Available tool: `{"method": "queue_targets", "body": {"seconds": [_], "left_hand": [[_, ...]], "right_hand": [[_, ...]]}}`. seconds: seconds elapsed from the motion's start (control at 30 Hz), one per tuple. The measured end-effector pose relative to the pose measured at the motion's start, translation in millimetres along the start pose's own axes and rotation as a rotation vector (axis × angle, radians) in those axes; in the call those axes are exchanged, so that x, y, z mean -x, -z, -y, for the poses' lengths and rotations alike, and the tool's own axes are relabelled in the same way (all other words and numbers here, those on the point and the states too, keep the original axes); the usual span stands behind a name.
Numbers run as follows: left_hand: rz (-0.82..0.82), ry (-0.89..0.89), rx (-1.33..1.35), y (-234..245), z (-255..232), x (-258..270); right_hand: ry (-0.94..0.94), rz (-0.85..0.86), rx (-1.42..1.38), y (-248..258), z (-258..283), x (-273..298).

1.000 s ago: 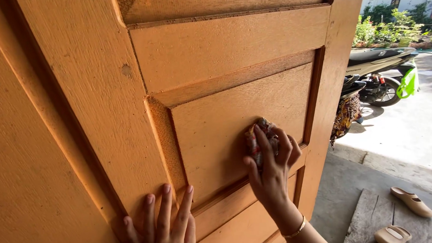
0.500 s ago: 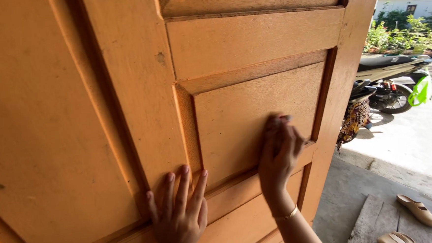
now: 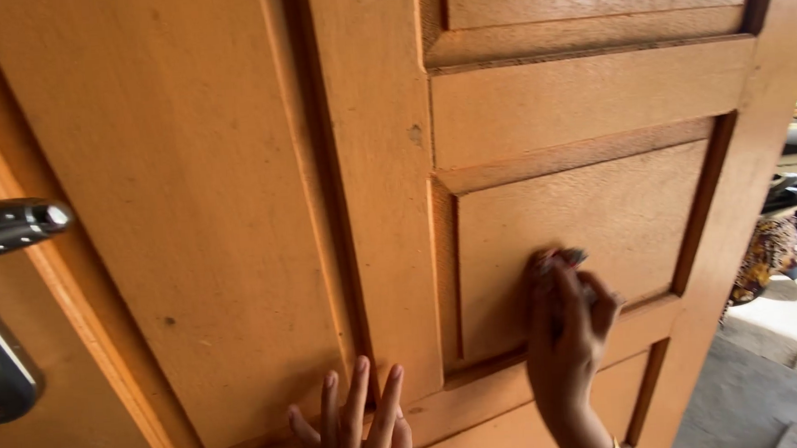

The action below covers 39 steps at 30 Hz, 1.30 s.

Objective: Wiping and cleaning a wooden door and its handle with a cloth.

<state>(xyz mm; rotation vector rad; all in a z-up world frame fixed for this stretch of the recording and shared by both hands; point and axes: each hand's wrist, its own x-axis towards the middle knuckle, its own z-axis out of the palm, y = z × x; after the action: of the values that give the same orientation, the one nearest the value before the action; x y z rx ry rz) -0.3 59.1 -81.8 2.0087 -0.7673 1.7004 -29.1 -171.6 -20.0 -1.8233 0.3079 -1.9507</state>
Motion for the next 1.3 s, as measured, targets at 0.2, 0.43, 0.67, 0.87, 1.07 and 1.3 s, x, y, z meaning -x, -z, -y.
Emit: {"method": "queue_targets", "body": {"seconds": [0.2,0.43,0.67,0.87,1.07,1.3], "left_hand": [[-0.04,-0.028,-0.033,-2,9,-2],[0.149,-0.071,0.166,21,28,11],[-0.022,0.104,-0.043,80,70,17],[-0.131,0.296,-0.219,114,132,30],[-0.09,0.362,-0.176,122,173,49],[-0.116,0.263,-0.249,118,186,62]], "right_hand": [[0.474,0.086,0.098,-7,4,12],[0.178,0.046,-0.052,-7,46,28],[0.63,0.163,-0.102,-26,116,26],[0.385,0.14,-0.064,-26,143,28],[0.317,0.186,-0.038,-11,119,142],[0.718,0.245,-0.157,-50,228,65]]}}
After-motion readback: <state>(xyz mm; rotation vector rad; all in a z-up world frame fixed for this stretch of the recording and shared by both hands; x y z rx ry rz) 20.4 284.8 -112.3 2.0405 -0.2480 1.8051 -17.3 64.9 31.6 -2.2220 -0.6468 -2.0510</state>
